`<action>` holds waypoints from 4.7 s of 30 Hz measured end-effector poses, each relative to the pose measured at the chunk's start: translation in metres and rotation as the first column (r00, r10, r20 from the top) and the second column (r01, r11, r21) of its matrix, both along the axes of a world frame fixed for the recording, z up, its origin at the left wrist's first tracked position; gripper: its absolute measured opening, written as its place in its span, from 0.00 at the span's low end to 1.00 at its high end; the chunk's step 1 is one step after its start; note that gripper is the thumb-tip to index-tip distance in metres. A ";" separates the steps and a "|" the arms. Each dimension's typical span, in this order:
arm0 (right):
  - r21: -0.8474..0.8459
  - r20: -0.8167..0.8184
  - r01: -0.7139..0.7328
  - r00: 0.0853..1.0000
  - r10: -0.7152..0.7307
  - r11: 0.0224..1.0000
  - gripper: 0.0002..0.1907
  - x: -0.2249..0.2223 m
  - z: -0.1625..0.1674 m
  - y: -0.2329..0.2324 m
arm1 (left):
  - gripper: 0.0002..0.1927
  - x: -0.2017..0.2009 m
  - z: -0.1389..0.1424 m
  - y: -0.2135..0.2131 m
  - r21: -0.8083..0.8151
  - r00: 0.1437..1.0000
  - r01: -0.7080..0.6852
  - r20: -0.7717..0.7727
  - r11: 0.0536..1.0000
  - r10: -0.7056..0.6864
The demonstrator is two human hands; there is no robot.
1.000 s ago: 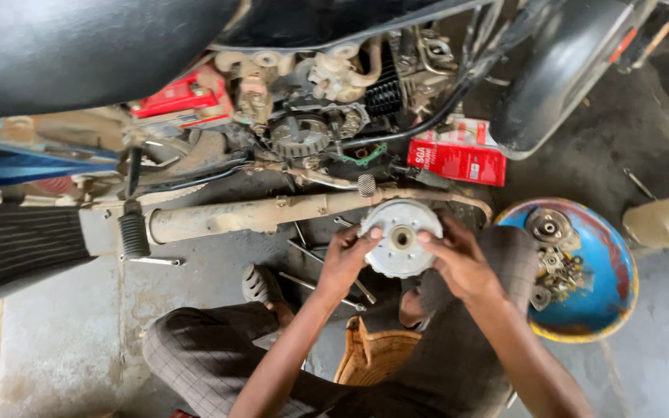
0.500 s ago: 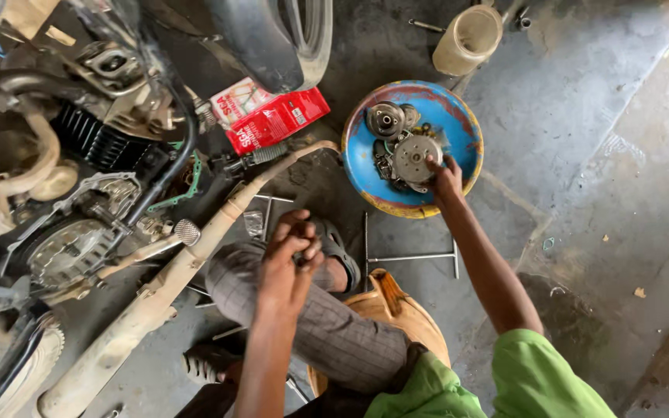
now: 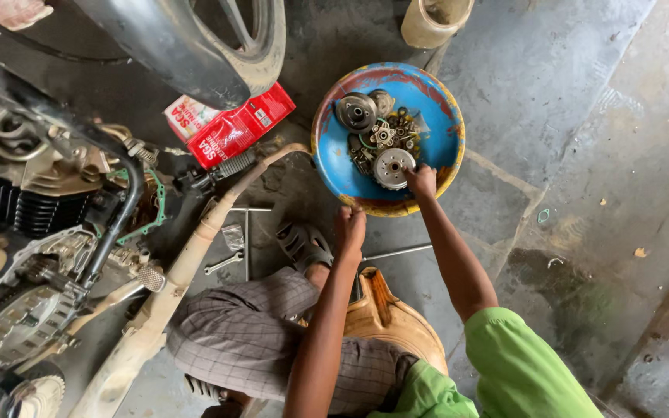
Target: The person uses a socket wrench and T-handle tool to loosen and remove bolts from the motorcycle engine's clutch assembly. They remove the clutch cover and clutch basket, placing them into a blue basin on the floor.
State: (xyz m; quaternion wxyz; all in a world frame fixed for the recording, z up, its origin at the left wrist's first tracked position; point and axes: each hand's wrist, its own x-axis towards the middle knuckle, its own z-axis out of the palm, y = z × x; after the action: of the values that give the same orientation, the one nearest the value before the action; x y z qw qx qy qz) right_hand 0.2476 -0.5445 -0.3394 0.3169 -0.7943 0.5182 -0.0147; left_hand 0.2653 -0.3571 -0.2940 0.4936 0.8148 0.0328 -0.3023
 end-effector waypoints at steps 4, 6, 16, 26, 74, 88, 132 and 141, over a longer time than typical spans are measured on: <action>-0.334 0.177 -0.103 0.969 0.170 0.937 0.13 -0.008 0.012 0.021 | 0.19 -0.005 -0.014 0.005 -0.128 0.997 0.005 -0.074 0.992 -0.015; 0.074 0.354 -0.228 0.916 0.189 0.971 0.10 -0.017 0.018 0.041 | 0.20 -0.003 -0.016 0.003 -0.301 0.959 -0.200 -0.255 0.932 0.124; -0.107 0.563 -0.609 0.614 0.553 0.786 0.16 -0.041 0.073 0.081 | 0.33 0.012 -0.007 -0.003 -0.483 0.729 -0.565 -0.671 0.669 0.132; 0.050 0.495 -0.507 0.761 0.420 0.860 0.08 -0.051 0.053 0.100 | 0.19 0.009 -0.026 0.012 -0.386 0.812 -0.359 -0.578 0.850 0.080; -0.133 -0.223 -0.820 0.572 0.789 0.557 0.20 0.113 -0.042 0.110 | 0.17 -0.024 0.209 0.390 -0.220 0.912 -0.371 0.097 0.902 0.399; -0.557 0.442 -0.827 -0.220 0.870 0.073 0.06 0.137 0.202 0.368 | 0.21 0.032 0.111 0.567 0.208 0.646 -0.667 0.640 0.715 0.416; -0.781 0.215 -0.619 -0.147 0.965 0.079 0.35 0.207 0.187 0.583 | 0.15 0.125 0.075 0.550 0.316 0.417 -0.756 0.908 0.574 0.050; -0.712 0.202 -0.702 -0.179 0.963 0.019 0.28 0.181 0.198 0.569 | 0.08 0.092 0.080 0.540 0.287 0.613 -0.661 0.739 0.693 0.279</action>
State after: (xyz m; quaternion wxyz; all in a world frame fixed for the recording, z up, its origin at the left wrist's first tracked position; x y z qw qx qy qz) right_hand 0.4289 0.0246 -0.1413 0.2496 -0.8908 -0.3366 -0.1758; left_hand 0.3572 0.1826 -0.2140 0.2891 0.9278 0.1673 0.1663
